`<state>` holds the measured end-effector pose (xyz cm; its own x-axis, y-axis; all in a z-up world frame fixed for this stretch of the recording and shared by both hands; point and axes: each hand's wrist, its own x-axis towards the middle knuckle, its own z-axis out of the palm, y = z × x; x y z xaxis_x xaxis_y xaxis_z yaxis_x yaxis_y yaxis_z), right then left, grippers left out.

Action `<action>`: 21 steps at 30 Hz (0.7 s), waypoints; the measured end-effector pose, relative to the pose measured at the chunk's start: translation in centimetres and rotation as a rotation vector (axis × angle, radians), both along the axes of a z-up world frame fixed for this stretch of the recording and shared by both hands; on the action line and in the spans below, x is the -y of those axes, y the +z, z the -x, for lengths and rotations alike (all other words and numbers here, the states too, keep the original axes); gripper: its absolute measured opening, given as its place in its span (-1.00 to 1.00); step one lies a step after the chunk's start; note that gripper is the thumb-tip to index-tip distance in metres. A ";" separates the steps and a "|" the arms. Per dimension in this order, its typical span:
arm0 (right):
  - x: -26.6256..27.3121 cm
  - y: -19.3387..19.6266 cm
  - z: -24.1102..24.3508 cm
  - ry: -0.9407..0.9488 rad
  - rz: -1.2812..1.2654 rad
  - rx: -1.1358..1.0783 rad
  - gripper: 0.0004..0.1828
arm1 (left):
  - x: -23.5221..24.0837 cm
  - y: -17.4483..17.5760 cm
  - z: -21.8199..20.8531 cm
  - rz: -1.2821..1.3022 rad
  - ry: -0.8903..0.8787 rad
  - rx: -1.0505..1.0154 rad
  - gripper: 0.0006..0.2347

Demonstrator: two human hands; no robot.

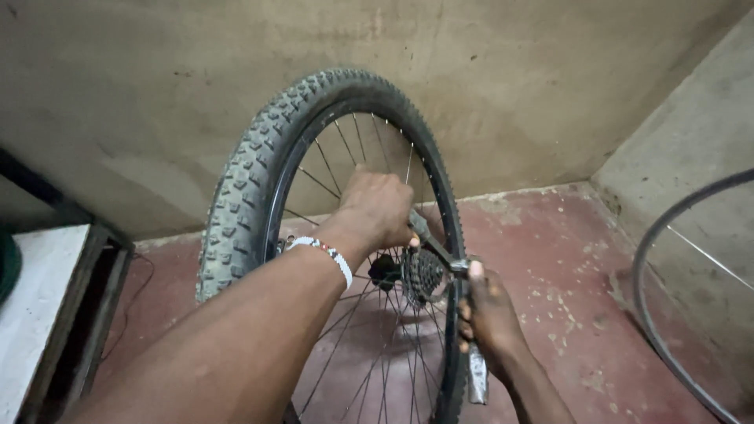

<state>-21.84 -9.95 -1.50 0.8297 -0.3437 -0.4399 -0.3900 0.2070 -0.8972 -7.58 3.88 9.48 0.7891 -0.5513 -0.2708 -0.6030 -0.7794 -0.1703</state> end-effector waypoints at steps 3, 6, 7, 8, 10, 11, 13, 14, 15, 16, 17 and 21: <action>-1.6 2.0 0.9 0.048 0.074 -0.041 -0.41 | 0.0 -0.7 -0.3 0.019 0.003 0.010 -0.58; -1.7 1.6 0.5 0.070 0.139 -0.053 -0.55 | 0.1 -0.5 -0.3 0.017 -0.001 0.017 -0.60; -1.7 1.6 0.5 0.067 0.142 -0.054 -0.55 | 0.1 -0.8 -0.4 0.020 -0.004 0.016 -0.60; -1.8 1.5 0.5 0.074 0.155 -0.058 -0.57 | 0.1 -1.1 -0.5 0.025 -0.003 0.028 -0.58; -1.8 1.7 0.4 0.083 0.170 -0.058 -0.59 | 0.2 -1.1 -0.7 0.030 0.000 0.045 -0.56; -1.9 1.9 0.5 0.092 0.170 -0.069 -0.55 | 0.2 -1.0 -0.6 0.021 0.002 0.031 -0.60; -1.9 1.9 0.6 0.103 0.170 -0.083 -0.51 | 0.1 -0.8 -0.5 0.013 0.005 0.014 -0.64; -1.8 1.6 0.6 0.115 0.175 -0.089 -0.56 | 0.1 -0.7 -0.4 0.005 0.008 0.012 -0.64; -1.6 1.4 0.5 0.125 0.181 -0.094 -0.61 | 0.2 -0.6 -0.4 -0.002 0.010 0.012 -0.63; -1.7 1.5 0.6 0.125 0.181 -0.096 -0.61 | 0.1 -0.4 -0.3 -0.001 0.010 0.011 -0.63; -1.8 1.5 0.6 0.132 0.170 -0.090 -0.60 | 0.1 -0.2 -0.1 -0.004 0.011 0.004 -0.64; -1.6 0.8 0.5 0.171 0.163 -0.087 -0.65 | 0.0 0.6 0.5 -0.006 0.035 -0.043 -0.68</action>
<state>-22.32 -8.34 -0.74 0.8433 -0.2742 -0.4622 -0.4839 -0.0134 -0.8750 -8.03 3.91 10.12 0.7955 -0.5218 -0.3081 -0.5822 -0.7991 -0.1500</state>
